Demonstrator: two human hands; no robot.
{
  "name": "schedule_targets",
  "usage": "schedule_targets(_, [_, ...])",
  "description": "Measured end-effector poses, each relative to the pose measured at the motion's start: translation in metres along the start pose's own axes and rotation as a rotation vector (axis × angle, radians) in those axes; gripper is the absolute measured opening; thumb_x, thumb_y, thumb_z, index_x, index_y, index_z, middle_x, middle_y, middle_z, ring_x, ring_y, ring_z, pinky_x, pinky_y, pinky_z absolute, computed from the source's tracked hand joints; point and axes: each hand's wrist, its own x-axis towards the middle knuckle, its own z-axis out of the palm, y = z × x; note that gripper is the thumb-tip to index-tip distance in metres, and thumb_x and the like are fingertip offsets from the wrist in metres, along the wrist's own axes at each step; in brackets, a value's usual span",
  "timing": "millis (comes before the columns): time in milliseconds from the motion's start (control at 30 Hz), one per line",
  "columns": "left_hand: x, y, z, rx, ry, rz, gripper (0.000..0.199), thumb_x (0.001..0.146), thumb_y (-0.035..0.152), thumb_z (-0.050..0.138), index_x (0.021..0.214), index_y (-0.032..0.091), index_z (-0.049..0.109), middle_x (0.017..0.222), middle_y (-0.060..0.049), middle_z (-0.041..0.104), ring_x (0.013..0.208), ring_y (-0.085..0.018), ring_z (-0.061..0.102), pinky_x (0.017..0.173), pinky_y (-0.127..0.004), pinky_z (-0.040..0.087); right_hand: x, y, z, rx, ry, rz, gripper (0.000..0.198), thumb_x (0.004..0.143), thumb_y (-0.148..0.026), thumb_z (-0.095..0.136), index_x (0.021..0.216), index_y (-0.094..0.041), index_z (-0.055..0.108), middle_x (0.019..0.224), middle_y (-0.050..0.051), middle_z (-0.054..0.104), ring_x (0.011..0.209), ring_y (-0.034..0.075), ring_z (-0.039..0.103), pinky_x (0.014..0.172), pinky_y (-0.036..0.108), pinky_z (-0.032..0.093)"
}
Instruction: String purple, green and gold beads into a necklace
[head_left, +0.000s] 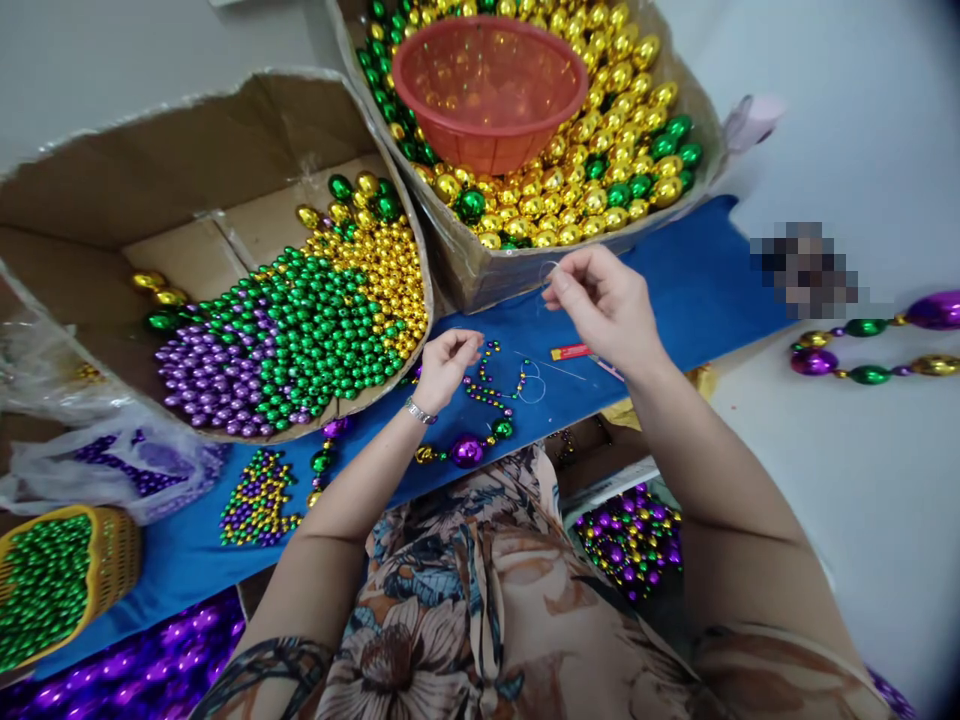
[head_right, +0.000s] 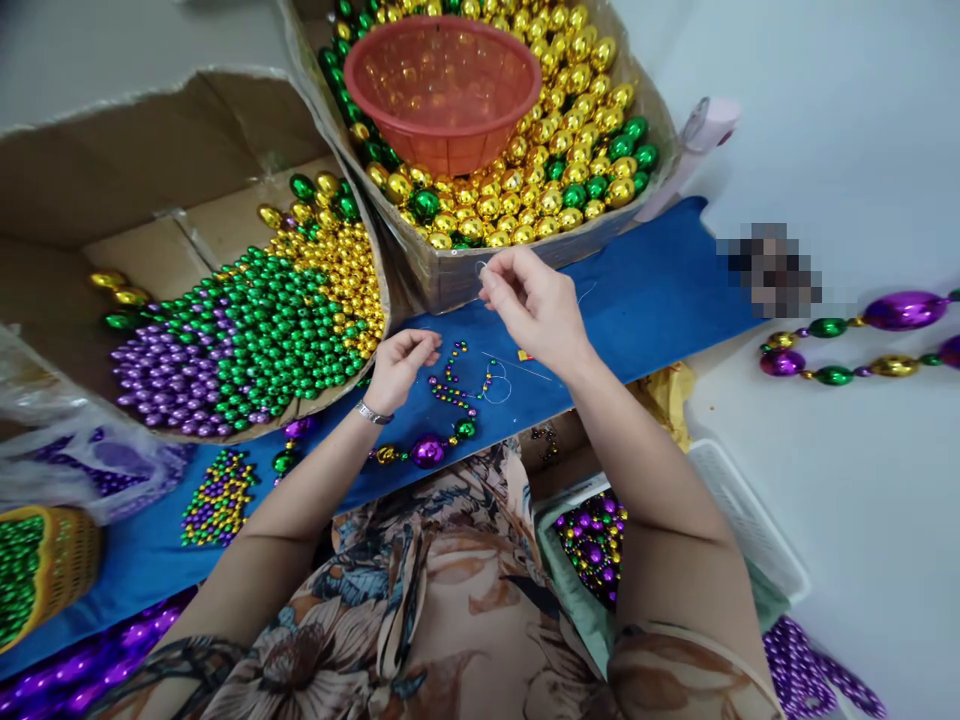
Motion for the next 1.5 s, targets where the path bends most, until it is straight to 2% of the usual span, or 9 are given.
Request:
schedule_targets(200, [0.003, 0.01, 0.003, -0.011, -0.033, 0.047, 0.036, 0.079, 0.05, 0.073, 0.093, 0.017, 0.07, 0.092, -0.006, 0.074, 0.07, -0.011, 0.066, 0.066, -0.024, 0.056, 0.003, -0.006, -0.01, -0.101, 0.033, -0.06, 0.035, 0.097, -0.055, 0.045, 0.098, -0.024, 0.061, 0.083, 0.001, 0.064, 0.076, 0.013, 0.062, 0.07, 0.028, 0.052])
schedule_targets(333, [0.002, 0.014, 0.006, 0.105, -0.048, 0.144, 0.032, 0.085, 0.046, 0.068, 0.1, 0.018, 0.07, 0.094, -0.006, 0.072, 0.075, -0.012, 0.066, 0.066, -0.024, 0.055, 0.0, -0.003, -0.007, -0.24, 0.001, -0.096, 0.033, 0.096, -0.05, 0.047, 0.091, -0.022, 0.063, 0.076, 0.0, 0.063, 0.07, 0.013, 0.058, 0.068, 0.027, 0.048])
schedule_targets(500, [0.005, 0.032, 0.015, 0.174, -0.062, 0.31, 0.036, 0.091, 0.04, 0.062, 0.121, 0.022, 0.064, 0.118, -0.008, 0.068, 0.079, -0.012, 0.066, 0.069, -0.025, 0.055, -0.003, -0.007, 0.0, -0.397, -0.081, -0.18, 0.029, 0.097, -0.041, 0.045, 0.089, -0.021, 0.064, 0.082, 0.003, 0.066, 0.076, 0.014, 0.058, 0.072, 0.028, 0.045])
schedule_targets(700, [0.006, 0.05, 0.021, 0.102, -0.145, 0.31, 0.037, 0.091, 0.039, 0.062, 0.125, 0.023, 0.063, 0.121, -0.008, 0.067, 0.084, -0.015, 0.069, 0.071, -0.027, 0.056, -0.004, -0.008, 0.002, -0.399, -0.11, -0.181, 0.028, 0.096, -0.039, 0.045, 0.091, -0.021, 0.065, 0.084, 0.003, 0.067, 0.078, 0.015, 0.058, 0.074, 0.029, 0.044])
schedule_targets(1000, [0.013, 0.05, 0.022, 0.012, -0.156, 0.281, 0.037, 0.09, 0.033, 0.065, 0.126, 0.025, 0.063, 0.117, -0.007, 0.068, 0.091, -0.017, 0.07, 0.072, -0.028, 0.059, -0.001, -0.01, -0.002, -0.365, -0.08, -0.195, 0.03, 0.097, -0.043, 0.044, 0.092, -0.022, 0.065, 0.084, 0.003, 0.067, 0.077, 0.015, 0.059, 0.072, 0.029, 0.045])
schedule_targets(1167, [0.006, 0.045, 0.017, 0.063, -0.106, 0.303, 0.036, 0.092, 0.036, 0.061, 0.126, 0.023, 0.062, 0.119, -0.008, 0.068, 0.082, -0.014, 0.07, 0.066, -0.026, 0.059, 0.003, 0.013, -0.018, -0.423, 0.007, -0.155, 0.033, 0.097, -0.047, 0.044, 0.091, -0.021, 0.064, 0.082, 0.003, 0.065, 0.076, 0.015, 0.058, 0.074, 0.031, 0.045])
schedule_targets(1333, [-0.011, 0.031, 0.002, 0.073, -0.08, 0.222, 0.034, 0.091, 0.04, 0.062, 0.119, 0.021, 0.065, 0.111, -0.008, 0.072, 0.078, -0.013, 0.07, 0.063, -0.024, 0.059, 0.002, 0.053, -0.046, -0.556, 0.115, -0.082, 0.035, 0.097, -0.049, 0.041, 0.093, -0.023, 0.064, 0.083, 0.006, 0.065, 0.079, 0.019, 0.059, 0.075, 0.034, 0.046])
schedule_targets(1433, [-0.022, 0.02, -0.008, 0.103, -0.092, 0.159, 0.034, 0.09, 0.043, 0.064, 0.114, 0.02, 0.066, 0.104, -0.008, 0.074, 0.078, -0.013, 0.07, 0.066, -0.025, 0.059, -0.002, 0.075, -0.06, -0.705, 0.131, 0.017, 0.033, 0.097, -0.046, 0.041, 0.097, -0.022, 0.065, 0.087, 0.008, 0.065, 0.083, 0.021, 0.059, 0.077, 0.037, 0.046])
schedule_targets(1500, [-0.028, 0.012, -0.014, 0.137, -0.104, 0.13, 0.035, 0.089, 0.045, 0.064, 0.113, 0.018, 0.067, 0.102, -0.009, 0.075, 0.078, -0.014, 0.07, 0.067, -0.026, 0.059, -0.007, 0.085, -0.065, -0.839, 0.081, 0.132, 0.032, 0.096, -0.042, 0.043, 0.104, -0.021, 0.066, 0.094, 0.01, 0.066, 0.087, 0.022, 0.06, 0.076, 0.037, 0.045])
